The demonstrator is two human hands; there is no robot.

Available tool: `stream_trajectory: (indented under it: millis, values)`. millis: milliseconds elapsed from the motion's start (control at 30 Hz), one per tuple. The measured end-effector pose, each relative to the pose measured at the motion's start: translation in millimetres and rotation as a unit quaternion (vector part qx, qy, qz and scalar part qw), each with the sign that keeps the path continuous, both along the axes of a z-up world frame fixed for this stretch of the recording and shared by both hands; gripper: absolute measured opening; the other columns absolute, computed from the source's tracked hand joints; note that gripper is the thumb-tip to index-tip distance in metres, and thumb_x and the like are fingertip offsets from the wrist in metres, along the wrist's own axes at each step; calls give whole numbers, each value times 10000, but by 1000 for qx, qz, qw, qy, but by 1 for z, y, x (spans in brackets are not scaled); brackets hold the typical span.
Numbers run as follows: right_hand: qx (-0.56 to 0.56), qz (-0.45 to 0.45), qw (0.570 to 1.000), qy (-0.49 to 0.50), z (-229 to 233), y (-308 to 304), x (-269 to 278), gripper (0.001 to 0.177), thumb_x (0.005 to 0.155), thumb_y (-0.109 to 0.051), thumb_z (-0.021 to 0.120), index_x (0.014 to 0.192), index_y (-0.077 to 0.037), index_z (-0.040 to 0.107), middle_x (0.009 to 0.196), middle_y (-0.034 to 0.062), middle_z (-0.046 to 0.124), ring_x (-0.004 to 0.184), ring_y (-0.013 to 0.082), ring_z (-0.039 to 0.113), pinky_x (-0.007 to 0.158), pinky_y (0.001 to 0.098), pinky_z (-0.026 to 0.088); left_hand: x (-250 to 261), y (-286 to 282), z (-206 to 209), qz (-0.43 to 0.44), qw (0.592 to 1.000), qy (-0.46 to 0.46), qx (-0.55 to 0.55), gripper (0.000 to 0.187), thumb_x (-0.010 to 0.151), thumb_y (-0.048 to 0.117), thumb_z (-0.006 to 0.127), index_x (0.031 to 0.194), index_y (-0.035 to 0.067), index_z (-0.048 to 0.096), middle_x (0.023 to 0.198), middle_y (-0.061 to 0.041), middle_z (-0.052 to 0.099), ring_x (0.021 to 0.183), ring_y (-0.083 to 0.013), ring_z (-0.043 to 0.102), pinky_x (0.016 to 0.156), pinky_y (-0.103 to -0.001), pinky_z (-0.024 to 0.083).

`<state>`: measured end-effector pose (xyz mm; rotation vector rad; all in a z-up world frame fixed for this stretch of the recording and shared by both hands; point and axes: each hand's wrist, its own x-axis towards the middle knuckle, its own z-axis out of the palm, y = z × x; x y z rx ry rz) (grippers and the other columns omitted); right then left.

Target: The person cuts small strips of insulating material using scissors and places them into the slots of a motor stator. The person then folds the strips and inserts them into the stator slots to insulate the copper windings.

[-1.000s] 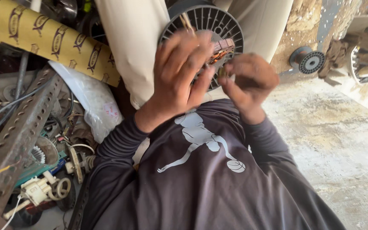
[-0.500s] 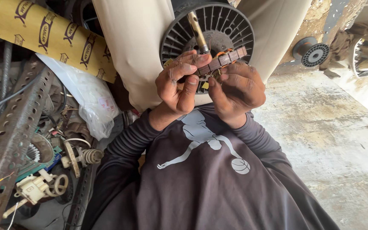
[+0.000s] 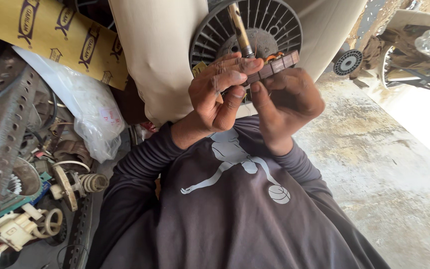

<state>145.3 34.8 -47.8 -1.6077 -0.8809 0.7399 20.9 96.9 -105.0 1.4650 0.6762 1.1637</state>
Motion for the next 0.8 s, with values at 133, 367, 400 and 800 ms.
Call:
stream_trajectory:
  millis: [133,367,400,800]
  values:
    - [-7,82,994,-74,10,8,17,193,864,26,825,977,55,671,915,117,665,808,158,661,705,255,510,-2,2,3,-4,1000,-14,8,287,1027,167,617,1270,58,511,1245,-167,699,1209,-290,693,1150,-454,504]
    - [-65,138,953,-261,22,6,28,189,901,92,849,1021,22,721,962,137,710,837,196,727,712,264,541,1,6,8,11,1000,-6,15,422,1010,39,761,1303,47,458,1240,-146,701,1186,-270,714,1024,-380,631]
    - [-50,137,951,-271,20,7,29,186,888,71,861,1004,23,724,940,134,710,840,208,722,699,273,537,1,5,7,14,1000,4,20,425,1001,35,766,1292,55,456,1230,-146,705,1176,-268,715,1006,-377,635]
    - [-4,156,961,-229,-8,28,45,317,911,-155,789,1150,-7,642,1026,215,692,976,373,696,826,420,607,-3,2,-7,-18,1000,11,20,647,1040,83,784,1451,68,284,1298,-155,672,1151,-271,726,996,-393,611]
